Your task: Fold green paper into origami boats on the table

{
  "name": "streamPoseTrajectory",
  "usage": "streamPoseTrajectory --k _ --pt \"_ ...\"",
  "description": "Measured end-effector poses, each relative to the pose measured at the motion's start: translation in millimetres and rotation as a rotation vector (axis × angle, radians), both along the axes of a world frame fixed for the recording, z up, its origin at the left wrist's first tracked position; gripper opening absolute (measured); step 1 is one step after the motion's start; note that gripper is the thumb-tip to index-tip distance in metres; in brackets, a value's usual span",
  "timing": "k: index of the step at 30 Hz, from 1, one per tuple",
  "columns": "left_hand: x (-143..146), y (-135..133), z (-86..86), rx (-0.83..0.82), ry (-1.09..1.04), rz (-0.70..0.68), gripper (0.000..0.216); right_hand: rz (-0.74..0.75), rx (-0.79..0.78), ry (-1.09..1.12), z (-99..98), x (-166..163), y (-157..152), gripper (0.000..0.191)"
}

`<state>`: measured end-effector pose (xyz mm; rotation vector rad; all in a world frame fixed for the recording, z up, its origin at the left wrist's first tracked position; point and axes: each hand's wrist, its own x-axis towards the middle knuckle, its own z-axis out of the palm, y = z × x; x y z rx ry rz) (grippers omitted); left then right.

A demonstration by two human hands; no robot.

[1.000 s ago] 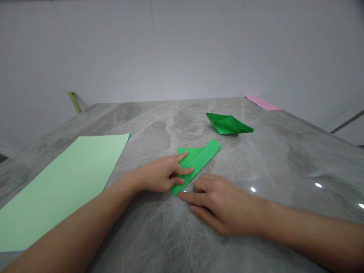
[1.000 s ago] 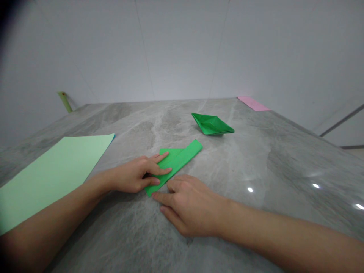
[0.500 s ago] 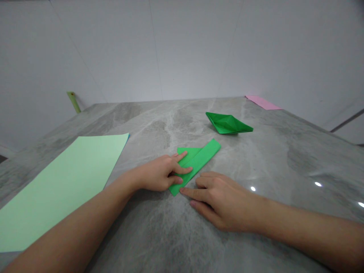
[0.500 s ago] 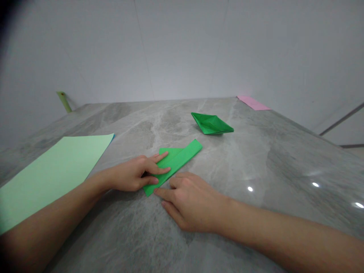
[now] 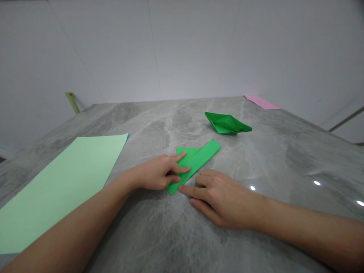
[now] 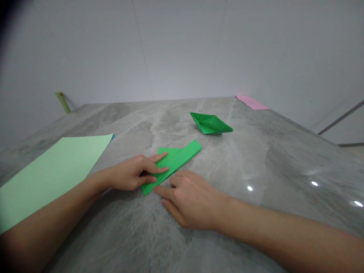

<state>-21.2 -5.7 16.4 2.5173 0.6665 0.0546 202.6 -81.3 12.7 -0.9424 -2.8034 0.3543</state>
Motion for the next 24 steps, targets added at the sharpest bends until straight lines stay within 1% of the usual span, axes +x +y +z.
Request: streamPoseTrajectory --k 10,16,24 --pt "1.3 -0.5 2.2 0.002 -0.001 0.002 0.048 -0.019 -0.002 -0.014 2.9 -1.9 -1.4 0.033" --pt "0.6 0.0 -0.1 0.013 0.006 -0.003 0.047 -0.031 0.017 0.004 0.4 -3.3 0.3 0.033" --pt "1.2 -1.6 2.5 0.005 0.013 0.018 0.046 -0.081 0.009 -0.026 -0.4 -2.4 1.2 0.033"
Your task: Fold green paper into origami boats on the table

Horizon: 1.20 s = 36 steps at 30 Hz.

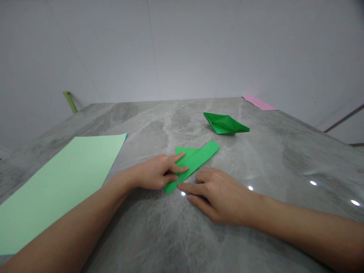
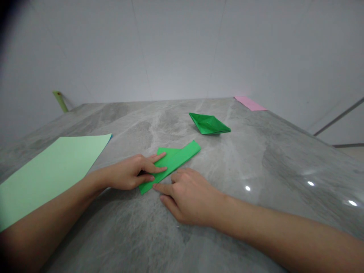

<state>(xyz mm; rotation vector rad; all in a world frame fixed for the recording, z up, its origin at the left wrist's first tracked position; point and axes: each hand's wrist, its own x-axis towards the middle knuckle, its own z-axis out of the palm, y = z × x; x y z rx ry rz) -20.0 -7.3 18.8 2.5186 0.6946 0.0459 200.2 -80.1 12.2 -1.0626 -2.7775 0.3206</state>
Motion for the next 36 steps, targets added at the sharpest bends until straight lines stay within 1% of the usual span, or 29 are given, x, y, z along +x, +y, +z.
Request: streamPoseTrajectory --k 4,10,16,20,23,29,32,36 --pt "0.4 -0.2 1.4 0.004 -0.010 -0.025 0.046 -0.009 0.004 0.010 1.4 0.5 0.3 0.032" --pt "-0.4 0.0 0.9 0.026 -0.015 -0.026 0.044 -0.008 0.018 0.017 1.6 0.9 1.6 0.032" --pt "-2.8 1.6 -3.1 0.032 -0.063 -0.029 0.046 0.056 0.076 0.007 -2.6 2.8 2.0 0.035" --pt "-3.0 1.7 -3.2 0.033 -0.026 -0.014 0.048 0.066 0.106 -0.013 -4.1 3.4 0.9 0.036" --pt "-4.0 2.3 -3.2 0.044 -0.011 -0.029 0.049 0.056 0.106 -0.036 -4.6 3.3 0.5 0.036" --pt "-8.2 4.6 -5.3 0.056 -0.009 -0.109 0.054 0.065 0.101 -0.036 -6.1 4.0 -0.1 0.036" --pt "-8.6 4.7 -5.1 0.054 -0.007 -0.116 0.055 0.074 0.092 -0.049 -6.4 4.1 -0.4 0.036" --pt "-7.9 3.3 -1.8 0.015 -0.036 -0.106 0.051 0.070 0.055 -0.013 -4.4 3.3 0.1 0.034"
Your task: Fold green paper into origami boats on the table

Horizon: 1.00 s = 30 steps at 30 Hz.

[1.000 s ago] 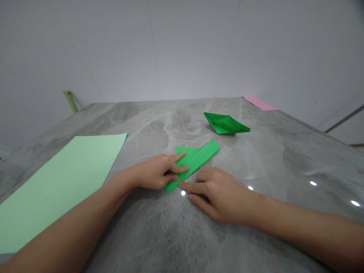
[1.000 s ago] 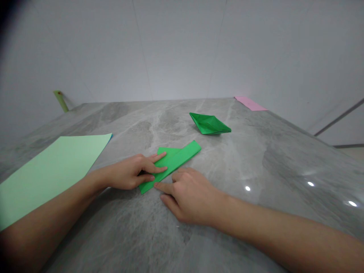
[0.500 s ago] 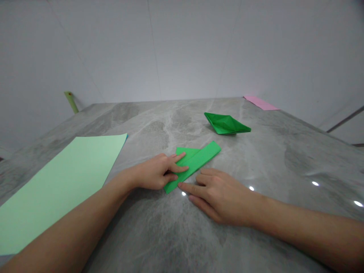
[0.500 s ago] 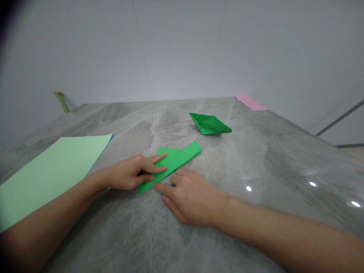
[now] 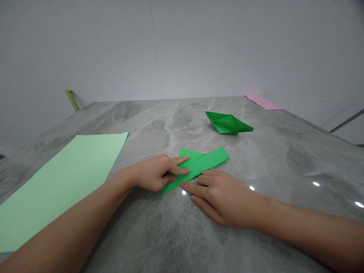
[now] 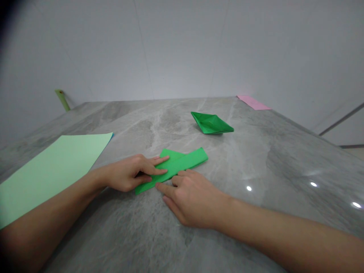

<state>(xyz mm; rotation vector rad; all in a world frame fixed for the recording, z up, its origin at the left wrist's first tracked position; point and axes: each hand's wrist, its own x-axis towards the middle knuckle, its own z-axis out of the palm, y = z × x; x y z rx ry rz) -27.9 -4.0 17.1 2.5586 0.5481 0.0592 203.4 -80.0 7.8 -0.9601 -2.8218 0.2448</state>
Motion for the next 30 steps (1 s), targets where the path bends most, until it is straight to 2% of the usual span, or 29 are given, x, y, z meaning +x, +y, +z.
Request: streamPoseTrajectory --k 5,13,17,23,26,30 --pt "0 -1 0.1 -0.028 -0.021 0.031 0.048 -0.006 -0.017 0.000 3.4 -2 0 0.033" --pt "7 -4 2.7 0.059 0.056 0.070 0.046 0.026 0.073 -0.050 2.5 -4 -1 0.035" --pt "7 -5 4.9 0.055 0.029 0.082 0.048 0.014 0.075 -0.055 1.6 -4 -1 0.035" --pt "6 -7 1.9 -0.043 -0.124 0.200 0.051 0.017 0.057 -0.025 0.8 -2 -2 0.034" --pt "9 -9 2.6 0.004 -0.166 0.264 0.052 0.021 0.049 -0.040 1.0 -2 -2 0.032" --pt "17 -15 11.5 0.095 -0.104 0.350 0.046 0.039 0.062 -0.040 2.0 -3 -1 0.032"
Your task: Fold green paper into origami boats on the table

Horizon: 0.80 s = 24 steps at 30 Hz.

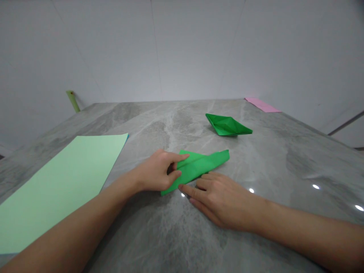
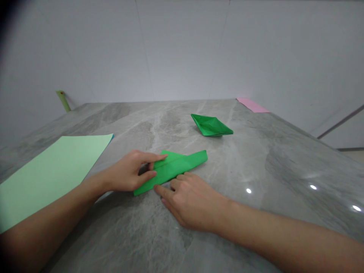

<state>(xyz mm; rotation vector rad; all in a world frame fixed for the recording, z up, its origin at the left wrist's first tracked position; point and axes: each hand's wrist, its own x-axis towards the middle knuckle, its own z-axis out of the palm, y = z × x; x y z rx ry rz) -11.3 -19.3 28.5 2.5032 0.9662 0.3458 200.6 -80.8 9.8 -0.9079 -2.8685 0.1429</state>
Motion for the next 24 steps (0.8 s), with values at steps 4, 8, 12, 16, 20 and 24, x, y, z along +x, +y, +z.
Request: streamPoseTrajectory --k 4,8,12,16,20,24 --pt "8 -8 5.3 0.127 0.144 0.058 0.018 -0.010 0.012 0.023 0.6 -1 0 0.031" --pt "12 -10 -2.6 0.172 0.103 0.137 0.015 -0.003 0.011 -0.003 1.6 -2 0 0.031" --pt "6 0 -12.5 0.074 0.048 0.024 0.020 -0.002 0.020 -0.002 1.4 -2 0 0.032" --pt "-1 10 -18.3 -0.024 0.076 -0.068 0.021 -0.009 0.036 0.022 0.5 -1 0 0.033" --pt "-4 12 -20.4 -0.029 0.066 -0.085 0.016 -0.012 0.027 0.002 1.6 -1 -1 0.034" --pt "-2 10 -22.0 -0.046 0.089 -0.074 0.012 -0.008 0.022 -0.022 2.6 -2 -1 0.034"
